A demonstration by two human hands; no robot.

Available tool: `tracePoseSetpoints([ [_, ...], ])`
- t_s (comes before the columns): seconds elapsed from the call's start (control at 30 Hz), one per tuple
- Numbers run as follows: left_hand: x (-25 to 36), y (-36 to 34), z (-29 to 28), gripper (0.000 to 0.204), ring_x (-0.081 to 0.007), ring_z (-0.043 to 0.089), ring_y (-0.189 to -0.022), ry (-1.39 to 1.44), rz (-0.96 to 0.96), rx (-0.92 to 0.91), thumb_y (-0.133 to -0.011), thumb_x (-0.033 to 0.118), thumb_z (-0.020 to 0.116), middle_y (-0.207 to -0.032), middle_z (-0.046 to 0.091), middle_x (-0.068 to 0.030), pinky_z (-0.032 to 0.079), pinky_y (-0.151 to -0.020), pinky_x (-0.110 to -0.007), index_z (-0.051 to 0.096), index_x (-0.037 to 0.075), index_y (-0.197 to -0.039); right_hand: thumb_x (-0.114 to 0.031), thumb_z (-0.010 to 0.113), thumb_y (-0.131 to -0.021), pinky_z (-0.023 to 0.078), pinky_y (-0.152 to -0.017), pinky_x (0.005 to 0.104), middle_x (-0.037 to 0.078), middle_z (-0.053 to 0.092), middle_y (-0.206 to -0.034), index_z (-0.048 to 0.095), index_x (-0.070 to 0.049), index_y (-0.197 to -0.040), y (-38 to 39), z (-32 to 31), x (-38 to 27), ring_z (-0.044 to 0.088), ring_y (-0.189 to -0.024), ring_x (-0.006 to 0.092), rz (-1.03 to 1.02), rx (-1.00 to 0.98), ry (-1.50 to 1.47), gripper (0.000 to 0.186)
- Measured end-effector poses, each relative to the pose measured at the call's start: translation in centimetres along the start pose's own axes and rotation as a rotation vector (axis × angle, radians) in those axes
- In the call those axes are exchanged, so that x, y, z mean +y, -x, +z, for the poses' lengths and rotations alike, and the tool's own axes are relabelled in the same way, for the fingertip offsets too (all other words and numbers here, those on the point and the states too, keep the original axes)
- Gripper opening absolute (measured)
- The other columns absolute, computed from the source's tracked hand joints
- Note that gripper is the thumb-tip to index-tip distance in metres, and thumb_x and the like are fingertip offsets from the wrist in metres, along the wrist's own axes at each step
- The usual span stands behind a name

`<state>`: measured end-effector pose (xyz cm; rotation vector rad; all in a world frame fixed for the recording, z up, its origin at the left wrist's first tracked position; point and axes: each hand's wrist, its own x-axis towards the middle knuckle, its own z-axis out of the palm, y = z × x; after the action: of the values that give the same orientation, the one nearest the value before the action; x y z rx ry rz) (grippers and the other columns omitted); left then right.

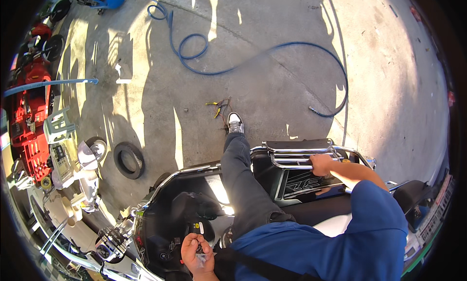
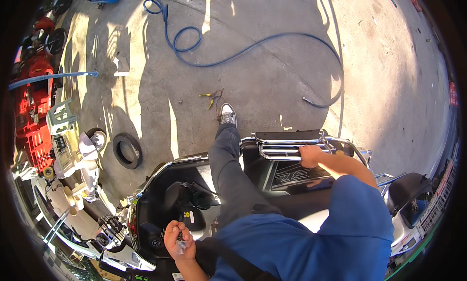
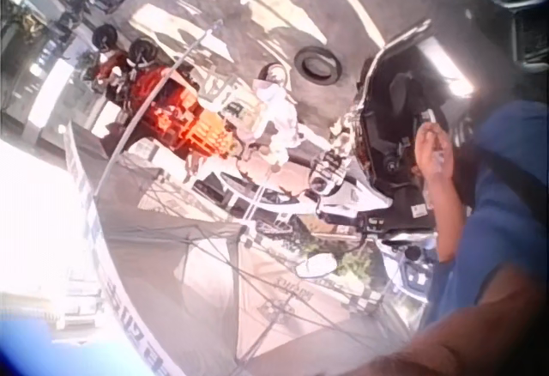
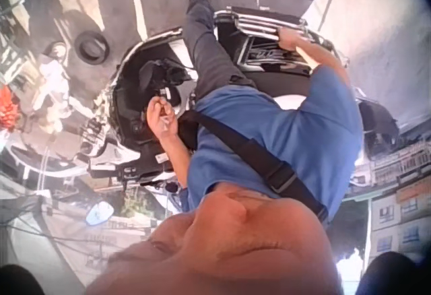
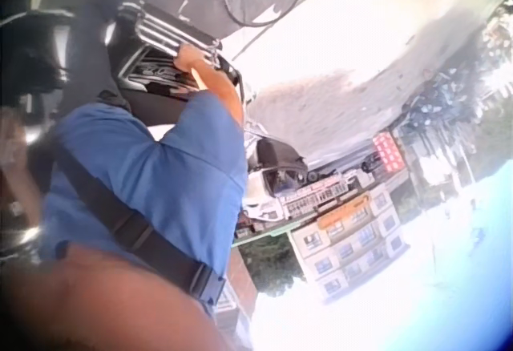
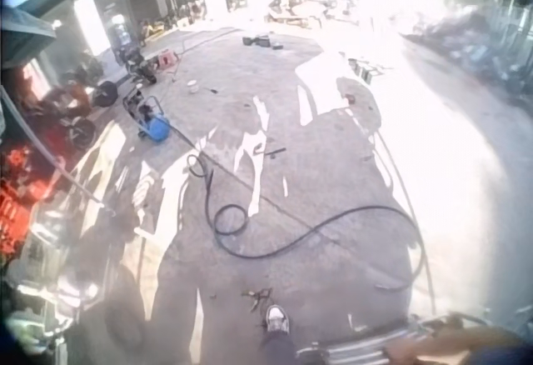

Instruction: The person uses pliers to strip and twist wires, then uses a screwdriver to tighten screws on the rear seat area of a scooter. The person walks around the workshop area, picks up a cardboard box, and places tools into a cabinet.

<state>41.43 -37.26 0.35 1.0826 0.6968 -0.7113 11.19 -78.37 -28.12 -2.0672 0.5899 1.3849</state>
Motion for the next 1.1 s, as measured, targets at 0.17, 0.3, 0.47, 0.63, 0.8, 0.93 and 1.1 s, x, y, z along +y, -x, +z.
tracePoseSetpoints([
  [0.17, 0.0, -7.4, 3.3, 0.021, -0.026, 0.066, -0.066, -0.092, -0.1, 0.004, -0.097, 0.0, 0.057, -0.099, 0.067, -0.0224, 0.054, -0.056, -0.031, 0.064, -0.008, -0.115, -0.023, 0.07, -0.08, 0.052, -0.099, 0.0496, 0.02, 0.066, -0.122, 0.058, -0.004, -0.126, 0.1, -1.4, -1.1, 0.065, -0.117, 0.0376, 0.04, -0.112, 0.066, 0.052],
  [0.3, 0.9, -14.1, 6.5, 0.023, -0.0241, 0.066, -0.07, -0.12, -0.237, -0.037, -0.093, 0.0, 0.06, -0.102, 0.07, -0.0184, 0.052, -0.058, -0.032, 0.065, -0.004, -0.116, -0.022, 0.072, -0.08, 0.046, -0.104, 0.0512, 0.017, 0.064, -0.125, 0.055, -0.009, -0.128, 0.9, -1.5, -2.0, 0.062, -0.122, 0.0344, 0.101, -0.128, 0.072, 0.053],
  [0.47, 2.2, -17.4, 9.9, 0.025, -0.025, 0.068, -0.073, -0.152, -0.323, -0.151, -0.091, 0.001, 0.06, -0.1, 0.069, -0.0178, 0.054, -0.06, -0.034, 0.065, -0.003, -0.115, -0.025, 0.077, -0.084, 0.047, -0.105, 0.0537, 0.014, 0.058, -0.136, 0.05, -0.011, -0.136, 2.3, -1.6, -5.1, 0.056, -0.131, 0.0329, 0.367, -0.149, 0.034, 0.06],
  [0.63, 6.2, -17.5, 13.1, 0.024, -0.0256, 0.066, -0.069, -0.171, -0.273, -0.159, -0.095, 0.003, 0.059, -0.098, 0.069, -0.0185, 0.05, -0.05, -0.032, 0.065, -0.003, -0.118, -0.04, 0.081, -0.081, 0.05, -0.109, 0.0493, 0.021, 0.057, -0.146, 0.048, -0.01, -0.148, 1.3, -4.3, -8.6, 0.056, -0.136, 0.0384, 0.349, -0.339, -0.129, 0.08],
  [0.8, 10.4, -16.1, 16.2, 0.025, -0.0255, 0.065, -0.068, -0.099, -0.139, -0.292, -0.098, 0.002, 0.058, -0.099, 0.069, -0.0196, 0.05, -0.053, -0.032, 0.065, -0.002, -0.122, -0.05, 0.076, -0.087, 0.05, -0.107, 0.0467, 0.026, 0.063, -0.138, 0.058, 0.0, -0.142, 1.3, -9.7, -11.9, 0.061, -0.128, 0.0427, 0.188, -0.157, -0.275, 0.077],
  [0.93, 13.5, -14.9, 18.4, 0.025, -0.0249, 0.064, -0.067, -0.145, -0.072, -0.365, -0.103, 0.008, 0.058, -0.093, 0.069, -0.0194, 0.052, -0.057, -0.035, 0.063, -0.004, -0.125, -0.047, 0.074, -0.086, 0.051, -0.105, 0.0467, 0.025, 0.068, -0.131, 0.064, -0.002, -0.135, -0.5, -16.2, -15.4, 0.064, -0.123, 0.0412, 0.146, 0.076, -0.381, 0.068],
  [1.1, 15.8, -18.4, 19.3, 0.025, -0.019, 0.065, -0.072, -0.247, -0.086, -0.545, -0.109, 0.014, 0.056, -0.089, 0.07, -0.0163, 0.054, -0.064, -0.031, 0.063, -0.004, -0.124, -0.037, 0.075, -0.086, 0.059, -0.086, 0.0397, 0.017, 0.078, -0.096, 0.071, 0.001, -0.12, -6.8, -22.4, -21.7, 0.077, -0.088, 0.0307, 0.22, 0.338, -0.897, 0.051],
])
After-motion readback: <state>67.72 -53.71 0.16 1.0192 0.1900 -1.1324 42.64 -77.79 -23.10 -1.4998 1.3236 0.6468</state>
